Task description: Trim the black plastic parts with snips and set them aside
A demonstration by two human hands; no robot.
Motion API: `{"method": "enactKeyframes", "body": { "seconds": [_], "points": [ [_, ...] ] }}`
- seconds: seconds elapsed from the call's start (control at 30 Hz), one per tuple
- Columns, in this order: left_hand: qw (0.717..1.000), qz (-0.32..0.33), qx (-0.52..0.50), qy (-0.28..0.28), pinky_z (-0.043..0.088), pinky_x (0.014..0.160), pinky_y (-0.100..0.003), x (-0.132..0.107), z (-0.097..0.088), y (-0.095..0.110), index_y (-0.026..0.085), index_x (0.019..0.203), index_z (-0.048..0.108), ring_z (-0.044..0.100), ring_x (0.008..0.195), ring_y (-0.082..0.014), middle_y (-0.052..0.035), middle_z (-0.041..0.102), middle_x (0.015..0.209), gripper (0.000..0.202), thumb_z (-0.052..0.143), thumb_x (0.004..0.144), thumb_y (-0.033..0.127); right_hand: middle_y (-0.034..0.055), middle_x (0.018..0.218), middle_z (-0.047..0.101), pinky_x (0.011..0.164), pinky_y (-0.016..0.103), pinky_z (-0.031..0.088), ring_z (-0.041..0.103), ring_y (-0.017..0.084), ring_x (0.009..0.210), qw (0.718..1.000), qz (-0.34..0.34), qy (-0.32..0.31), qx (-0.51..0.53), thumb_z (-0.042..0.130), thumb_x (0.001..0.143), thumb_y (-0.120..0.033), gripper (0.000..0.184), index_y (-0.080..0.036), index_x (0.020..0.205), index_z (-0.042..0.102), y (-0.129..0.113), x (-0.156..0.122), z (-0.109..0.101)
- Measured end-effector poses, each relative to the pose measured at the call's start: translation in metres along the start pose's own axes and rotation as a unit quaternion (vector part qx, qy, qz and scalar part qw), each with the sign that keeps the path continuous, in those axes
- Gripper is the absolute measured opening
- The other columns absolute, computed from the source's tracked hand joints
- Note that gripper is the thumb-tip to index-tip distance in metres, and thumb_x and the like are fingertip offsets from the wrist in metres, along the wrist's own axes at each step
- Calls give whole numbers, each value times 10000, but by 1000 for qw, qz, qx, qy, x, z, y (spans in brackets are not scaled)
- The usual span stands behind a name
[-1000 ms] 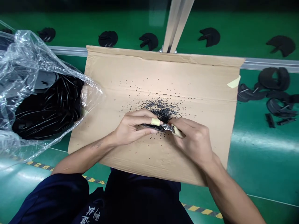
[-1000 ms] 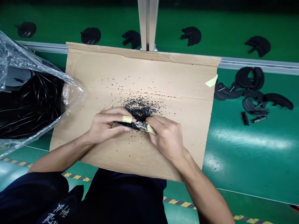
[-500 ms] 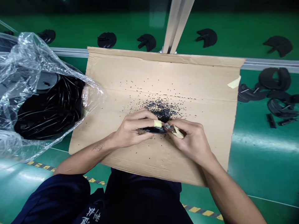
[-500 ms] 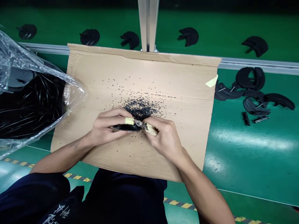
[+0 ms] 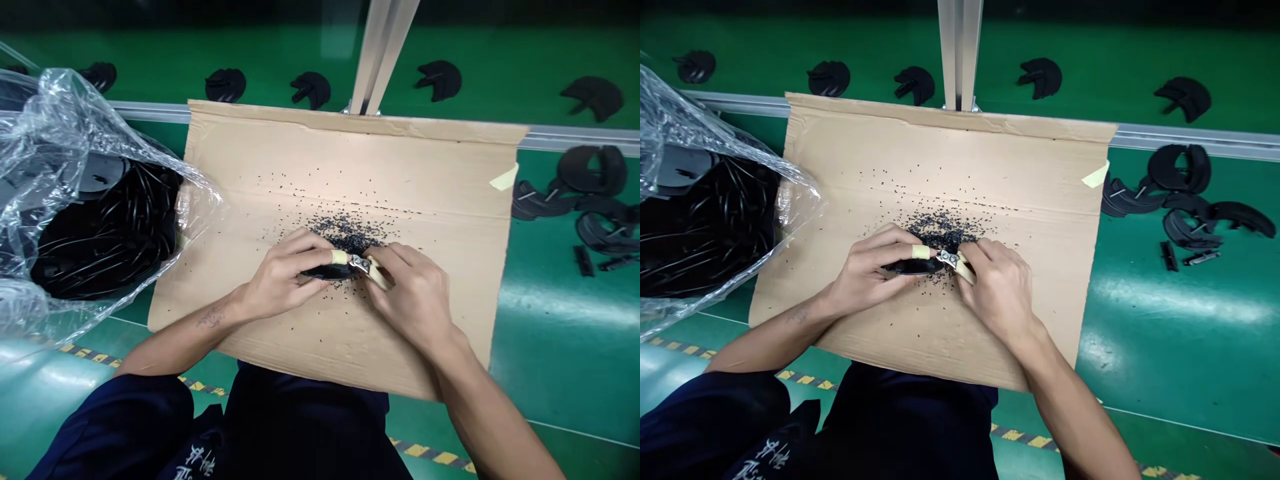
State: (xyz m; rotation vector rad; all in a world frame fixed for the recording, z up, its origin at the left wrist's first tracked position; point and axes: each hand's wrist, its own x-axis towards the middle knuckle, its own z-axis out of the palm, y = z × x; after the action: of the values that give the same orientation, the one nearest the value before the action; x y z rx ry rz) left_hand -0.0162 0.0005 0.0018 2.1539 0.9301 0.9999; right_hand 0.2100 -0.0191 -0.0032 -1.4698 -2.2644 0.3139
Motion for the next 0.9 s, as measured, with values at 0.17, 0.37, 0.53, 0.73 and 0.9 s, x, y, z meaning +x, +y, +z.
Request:
{"method": "enactKeyframes", "body": {
  "seconds": [0.17,0.37,0.53,0.73,0.9],
  "points": [
    [994,-70,-16,78,527,776,-296,1,-5,-1,212,1076,745,647,851,-141,-35,762,964,230,787,862,286,67,863,680,710,341,458,608,219,789,993,56,-4,101,615,926,-357,179,-193,987,650,-3,2,-5],
    [985,-88,-127,71,578,806,-267,-2,1,2,166,1028,702,701,900,-148,-61,747,966,218,793,852,257,32,857,669,649,295,461,607,174,739,955,41,-1,294,644,942,-348,138,-219,984,621,-11,3,-7],
    [1000,1,-20,12,581,827,-297,-2,-1,2,155,1043,682,693,936,-166,-77,739,978,149,712,897,167,16,720,596,612,331,327,500,169,658,987,-117,73,88,541,931,-123,137,-213,955,641,-13,-1,-1],
    [994,47,94,-36,572,759,-298,-6,-3,-2,168,1110,699,683,869,-167,-75,744,973,208,655,914,113,28,825,588,639,329,372,515,180,724,989,-77,60,110,599,928,-215,128,-219,1048,557,-18,-4,-4],
    [999,-13,-15,48,606,787,-248,-3,-4,-4,169,1120,722,731,882,-140,-72,780,992,235,734,886,155,77,1094,561,744,344,485,570,201,878,970,40,31,239,695,874,-378,533,-219,1289,399,-11,-2,-15]
  ]
}}
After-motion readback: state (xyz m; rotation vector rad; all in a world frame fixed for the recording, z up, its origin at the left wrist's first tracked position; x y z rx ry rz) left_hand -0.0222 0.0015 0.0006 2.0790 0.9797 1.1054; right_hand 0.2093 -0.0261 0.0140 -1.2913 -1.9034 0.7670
